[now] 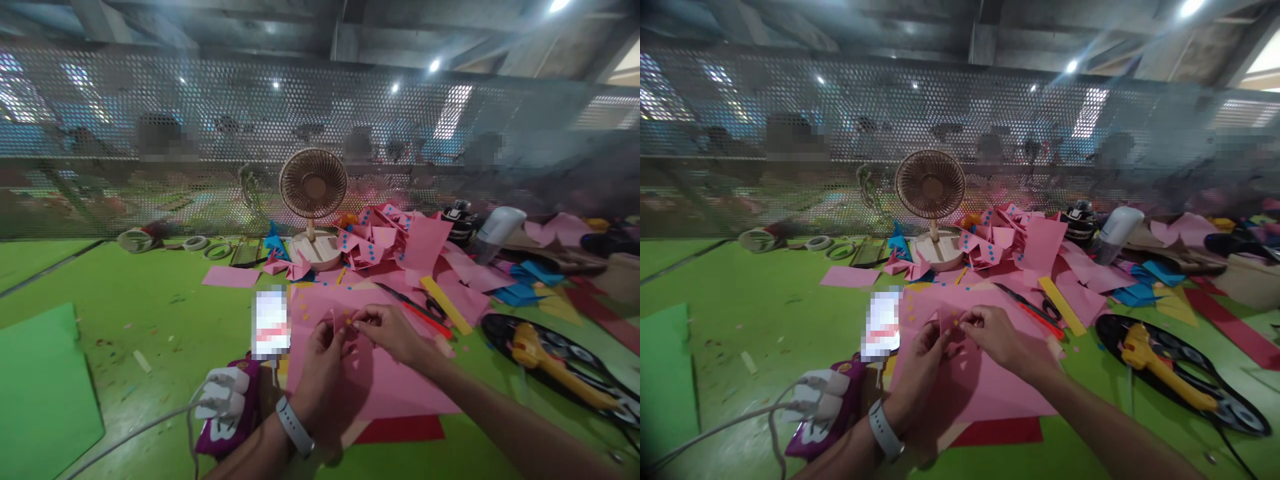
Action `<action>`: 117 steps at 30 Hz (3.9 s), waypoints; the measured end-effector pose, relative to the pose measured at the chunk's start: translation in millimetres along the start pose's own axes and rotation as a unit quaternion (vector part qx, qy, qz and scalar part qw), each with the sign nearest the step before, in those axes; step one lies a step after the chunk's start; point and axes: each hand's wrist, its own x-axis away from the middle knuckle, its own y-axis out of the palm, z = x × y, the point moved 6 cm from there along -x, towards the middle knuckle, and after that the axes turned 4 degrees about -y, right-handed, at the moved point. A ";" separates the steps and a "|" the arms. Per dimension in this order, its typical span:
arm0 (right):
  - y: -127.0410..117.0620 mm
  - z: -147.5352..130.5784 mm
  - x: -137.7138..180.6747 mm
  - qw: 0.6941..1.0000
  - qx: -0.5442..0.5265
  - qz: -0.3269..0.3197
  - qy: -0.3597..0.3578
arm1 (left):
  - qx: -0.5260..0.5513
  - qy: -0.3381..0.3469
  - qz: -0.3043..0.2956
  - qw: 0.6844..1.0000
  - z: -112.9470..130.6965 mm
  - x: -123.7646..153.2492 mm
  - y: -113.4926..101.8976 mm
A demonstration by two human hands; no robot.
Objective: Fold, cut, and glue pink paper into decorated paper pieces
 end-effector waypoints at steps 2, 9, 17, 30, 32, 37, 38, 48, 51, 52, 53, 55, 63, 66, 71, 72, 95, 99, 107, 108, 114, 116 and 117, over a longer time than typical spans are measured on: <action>0.2 0.1 0.3 1.000 0.000 0.000 0.001 | 0.005 0.001 0.002 1.000 0.9 0.2 0.3; 1.4 -0.4 -0.2 1.000 0.012 -0.011 -0.003 | -0.008 0.012 -0.002 1.000 -2.6 -4.0 -1.7; 4.0 3.2 -0.7 1.000 0.007 -0.018 -0.003 | -0.032 0.022 0.001 0.999 -2.4 -6.4 -2.7; 5.9 8.4 0.5 1.000 0.021 -0.012 -0.014 | -0.077 0.060 -0.013 0.995 4.7 -6.0 -0.7; 5.0 7.7 0.2 0.999 0.040 0.000 -0.015 | -0.078 0.061 -0.012 0.995 5.7 -5.6 -0.5; -1.1 3.5 -1.0 0.992 0.114 0.048 -0.027 | -0.082 0.058 -0.012 0.995 6.4 -5.4 -0.2; -2.6 2.7 -1.1 0.990 0.126 0.053 -0.027 | -0.085 0.060 -0.012 0.995 6.5 -5.3 -0.3; -22.7 4.6 -5.6 0.983 0.111 0.125 -0.078 | -0.079 0.030 -0.001 0.996 5.0 -1.7 -0.6; -12.4 14.9 -10.2 0.995 0.068 0.047 -0.051 | -0.101 0.032 -0.005 0.994 4.8 -0.2 -0.2; -10.8 17.3 -10.9 0.996 0.059 0.038 -0.046 | -0.105 0.034 -0.007 0.994 4.7 0.1 -0.4; -10.3 18.9 -11.3 0.997 0.053 0.038 -0.045 | -0.106 0.036 -0.009 0.994 4.7 0.5 -0.6; -10.3 19.7 -11.0 0.997 0.041 0.042 -0.050 | -0.104 0.034 -0.011 0.994 5.0 1.5 -1.1; -5.5 9.0 -4.2 0.997 0.024 0.046 -0.054 | -0.092 0.025 -0.023 0.995 11.7 7.6 3.5; -4.1 6.4 -1.3 0.997 0.032 0.042 -0.052 | -0.106 0.041 -0.036 0.993 13.6 6.6 5.4; -2.6 5.5 -0.3 0.997 0.022 0.038 -0.064 | -0.114 0.068 -0.029 0.991 17.9 5.5 4.6; -2.6 5.8 -0.8 0.997 0.017 0.038 -0.067 | -0.116 0.069 -0.028 0.990 18.6 5.6 4.8; -168.7 -26.9 24.0 0.955 0.049 0.264 -0.129 | -0.101 0.019 0.000 0.995 16.0 3.8 -0.1; -220.0 15.1 70.9 0.951 0.169 0.257 -0.027 | -0.100 0.015 -0.005 0.995 17.0 5.0 2.5; -247.4 151.2 164.5 0.841 0.487 0.122 0.203 | -0.122 0.014 -0.002 0.992 13.7 -2.6 1.9; -244.1 160.3 168.9 0.835 0.500 0.103 0.206 | -0.120 0.010 -0.003 0.993 13.0 -2.9 2.0; -228.4 169.5 171.8 0.783 0.560 0.069 0.262 | -0.122 0.003 -0.011 0.992 12.1 -1.7 3.5; -225.1 166.8 168.0 0.783 0.557 0.069 0.267 | -0.123 0.003 -0.018 0.992 11.9 -1.4 3.9; -224.2 166.1 166.5 0.783 0.556 0.072 0.270 | -0.123 0.003 -0.019 0.992 11.9 -1.3 3.8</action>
